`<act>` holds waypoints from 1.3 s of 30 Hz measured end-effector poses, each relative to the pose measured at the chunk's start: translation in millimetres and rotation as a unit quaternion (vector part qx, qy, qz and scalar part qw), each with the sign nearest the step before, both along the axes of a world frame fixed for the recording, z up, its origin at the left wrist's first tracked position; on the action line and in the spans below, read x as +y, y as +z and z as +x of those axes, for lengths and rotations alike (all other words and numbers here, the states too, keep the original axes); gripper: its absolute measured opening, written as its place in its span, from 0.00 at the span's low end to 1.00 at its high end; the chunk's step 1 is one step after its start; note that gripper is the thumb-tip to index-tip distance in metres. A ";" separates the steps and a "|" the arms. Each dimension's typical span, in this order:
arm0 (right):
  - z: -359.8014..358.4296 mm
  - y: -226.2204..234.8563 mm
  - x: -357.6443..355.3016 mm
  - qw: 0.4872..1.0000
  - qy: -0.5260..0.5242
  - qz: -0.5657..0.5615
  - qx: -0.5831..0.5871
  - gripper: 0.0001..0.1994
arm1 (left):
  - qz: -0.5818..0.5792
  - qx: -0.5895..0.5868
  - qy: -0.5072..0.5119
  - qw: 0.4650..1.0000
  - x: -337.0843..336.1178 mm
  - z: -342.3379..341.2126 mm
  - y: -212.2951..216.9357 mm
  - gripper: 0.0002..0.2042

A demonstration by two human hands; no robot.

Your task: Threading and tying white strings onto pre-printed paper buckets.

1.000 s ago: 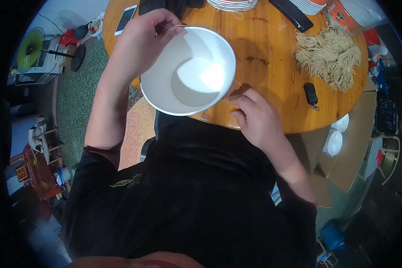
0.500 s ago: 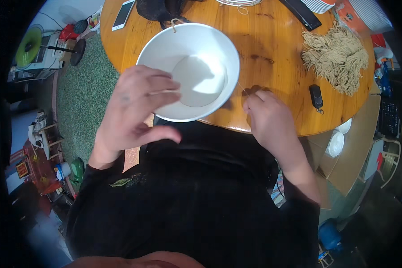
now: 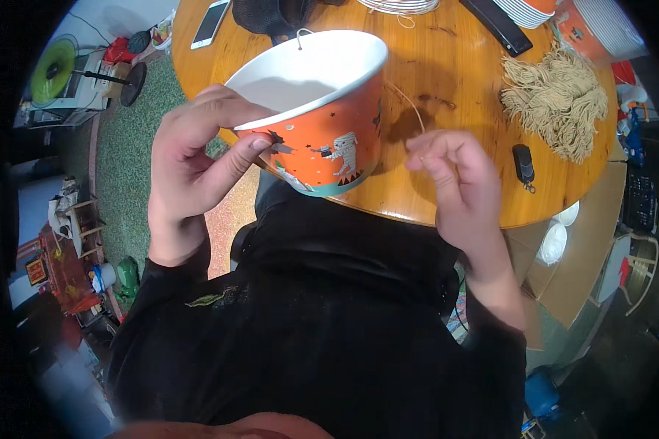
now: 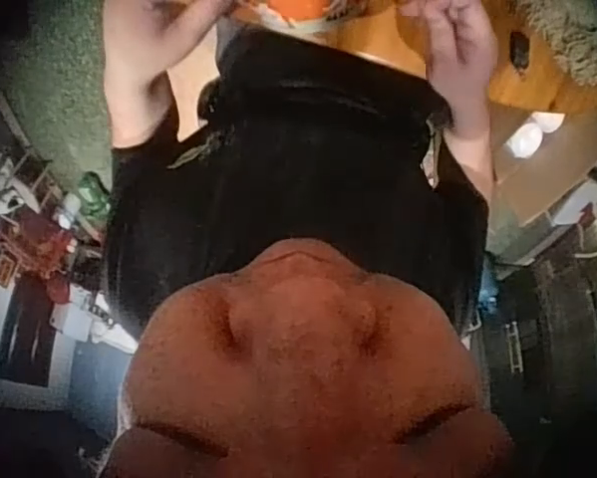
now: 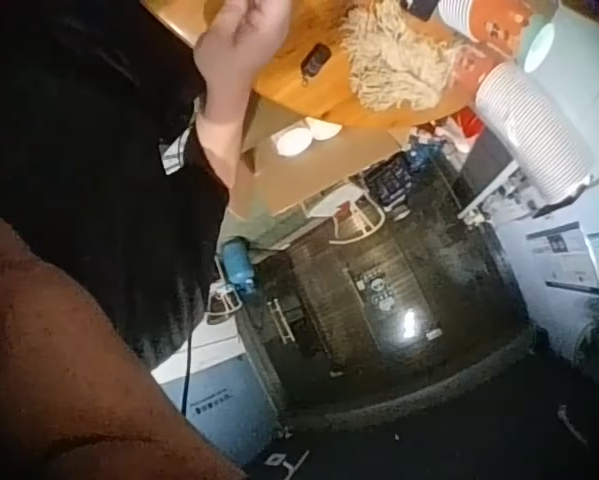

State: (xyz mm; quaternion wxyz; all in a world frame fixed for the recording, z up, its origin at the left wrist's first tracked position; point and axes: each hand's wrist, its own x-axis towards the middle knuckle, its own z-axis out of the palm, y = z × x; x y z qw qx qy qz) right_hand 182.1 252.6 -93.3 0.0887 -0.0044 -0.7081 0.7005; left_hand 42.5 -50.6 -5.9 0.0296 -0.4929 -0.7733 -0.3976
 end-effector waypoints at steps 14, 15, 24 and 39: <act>-57.8 19.5 2.7 0.925 0.148 -0.336 0.094 0.15 | -0.086 0.094 0.053 0.990 5.4 9.1 15.9 0.12; -61.7 22.5 1.7 0.925 0.158 -0.324 0.115 0.15 | -0.086 0.104 0.050 0.990 4.7 10.7 14.6 0.13; -81.2 60.9 -26.5 0.927 0.153 -0.319 0.126 0.11 | -0.053 0.122 0.053 0.990 20.0 31.4 9.4 0.25; -50.2 53.7 -50.2 0.953 0.041 -0.230 0.192 0.08 | 0.131 0.022 0.065 0.989 72.8 39.4 9.1 0.08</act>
